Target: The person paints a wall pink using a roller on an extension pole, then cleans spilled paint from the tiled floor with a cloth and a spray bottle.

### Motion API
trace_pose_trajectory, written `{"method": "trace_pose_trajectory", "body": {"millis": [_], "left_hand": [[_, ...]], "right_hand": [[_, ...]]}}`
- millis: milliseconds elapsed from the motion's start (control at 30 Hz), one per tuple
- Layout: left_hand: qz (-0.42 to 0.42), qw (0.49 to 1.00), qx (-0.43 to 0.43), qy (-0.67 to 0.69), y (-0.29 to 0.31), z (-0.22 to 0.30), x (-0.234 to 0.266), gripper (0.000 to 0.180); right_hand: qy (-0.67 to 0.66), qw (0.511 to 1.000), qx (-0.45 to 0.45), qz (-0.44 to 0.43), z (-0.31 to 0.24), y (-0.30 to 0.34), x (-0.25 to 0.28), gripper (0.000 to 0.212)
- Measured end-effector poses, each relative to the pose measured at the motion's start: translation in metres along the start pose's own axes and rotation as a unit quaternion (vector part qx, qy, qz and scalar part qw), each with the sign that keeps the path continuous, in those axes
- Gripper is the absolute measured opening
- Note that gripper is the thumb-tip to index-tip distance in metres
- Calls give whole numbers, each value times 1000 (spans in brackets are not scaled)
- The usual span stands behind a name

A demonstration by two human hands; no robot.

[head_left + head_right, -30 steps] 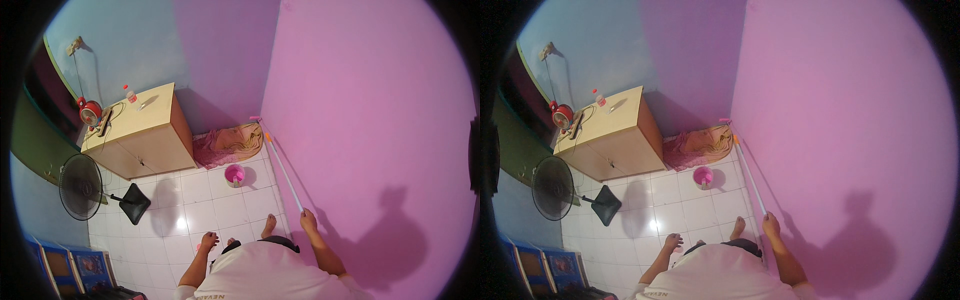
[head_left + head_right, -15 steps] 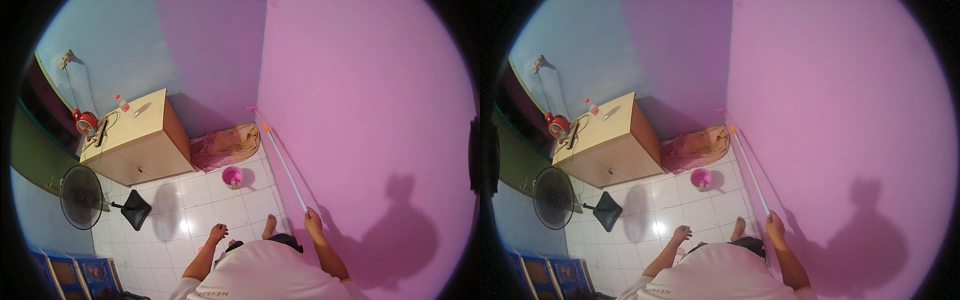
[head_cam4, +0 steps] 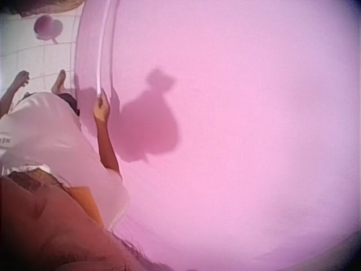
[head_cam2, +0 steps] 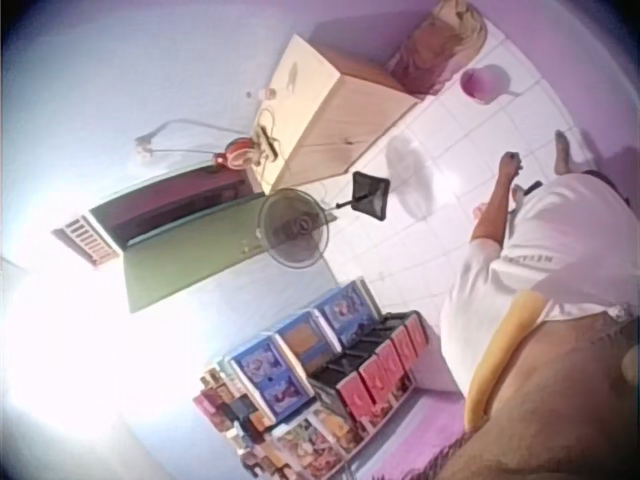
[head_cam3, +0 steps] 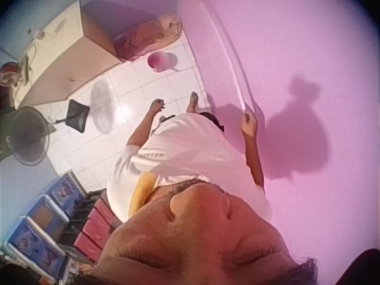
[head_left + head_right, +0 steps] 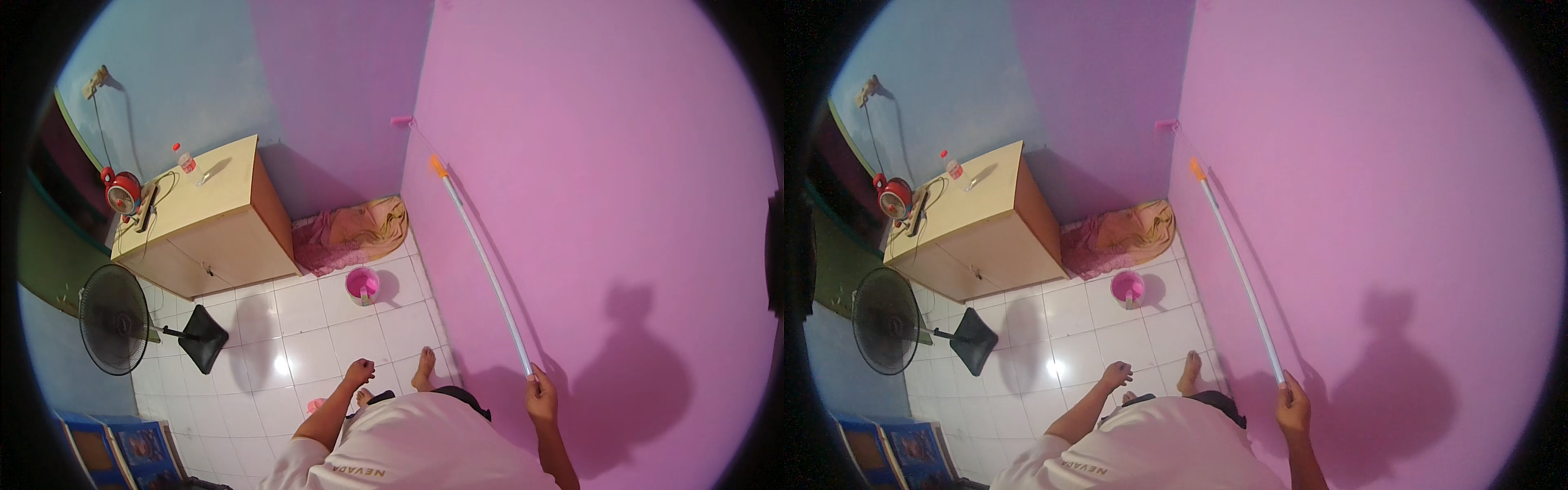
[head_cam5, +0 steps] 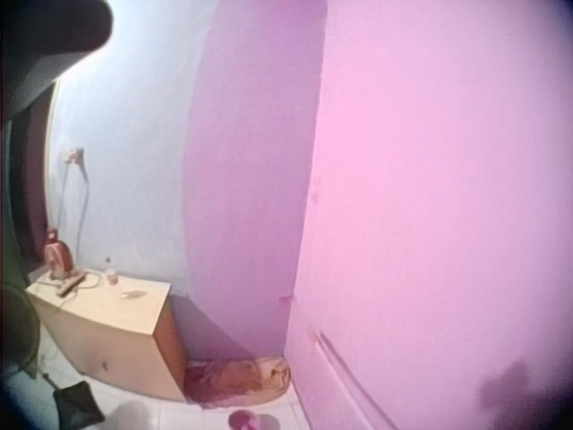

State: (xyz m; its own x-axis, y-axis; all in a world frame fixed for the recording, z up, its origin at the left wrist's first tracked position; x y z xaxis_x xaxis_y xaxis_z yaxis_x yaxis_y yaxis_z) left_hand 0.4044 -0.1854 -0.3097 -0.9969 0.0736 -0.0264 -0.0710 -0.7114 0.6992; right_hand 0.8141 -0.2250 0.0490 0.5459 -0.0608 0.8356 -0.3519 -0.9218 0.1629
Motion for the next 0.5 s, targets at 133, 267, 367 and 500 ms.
{"method": "trace_pose_trajectory", "body": {"millis": [133, 267, 367, 500], "left_hand": [[9, 1000, -19, -1, -4, 5, -7, 35], [18, 1000, -13, 1, -2, 10, 0, 36], [23, 1000, -10, 15, -3, 12, 2, 35], [27, 999, -8, 21, 2, 17, 3, 35]], "right_hand": [[-32, 999, 31, 19, -5, 18, 21, 34], [-22, 999, 26, 10, -12, 23, 31, 34], [6, 999, 35, 0, 4, 17, 22, 34], [8, 998, -10, -58, 4, 3, -7, 34]]}}
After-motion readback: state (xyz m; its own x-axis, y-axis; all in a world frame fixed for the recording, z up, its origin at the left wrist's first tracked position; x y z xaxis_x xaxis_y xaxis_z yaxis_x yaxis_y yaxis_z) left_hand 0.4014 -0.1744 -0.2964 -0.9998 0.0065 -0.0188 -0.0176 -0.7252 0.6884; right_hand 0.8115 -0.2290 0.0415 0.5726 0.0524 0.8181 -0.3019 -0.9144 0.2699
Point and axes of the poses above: each hand's wrist, its own y-axis away from the middle knuckle, its own x-axis out of the back of the hand, z = x × y, the point moved 4 cm from there along -y, towards the middle knuckle, and after that the axes turned 12 degrees about y, right-handed, at the moved point
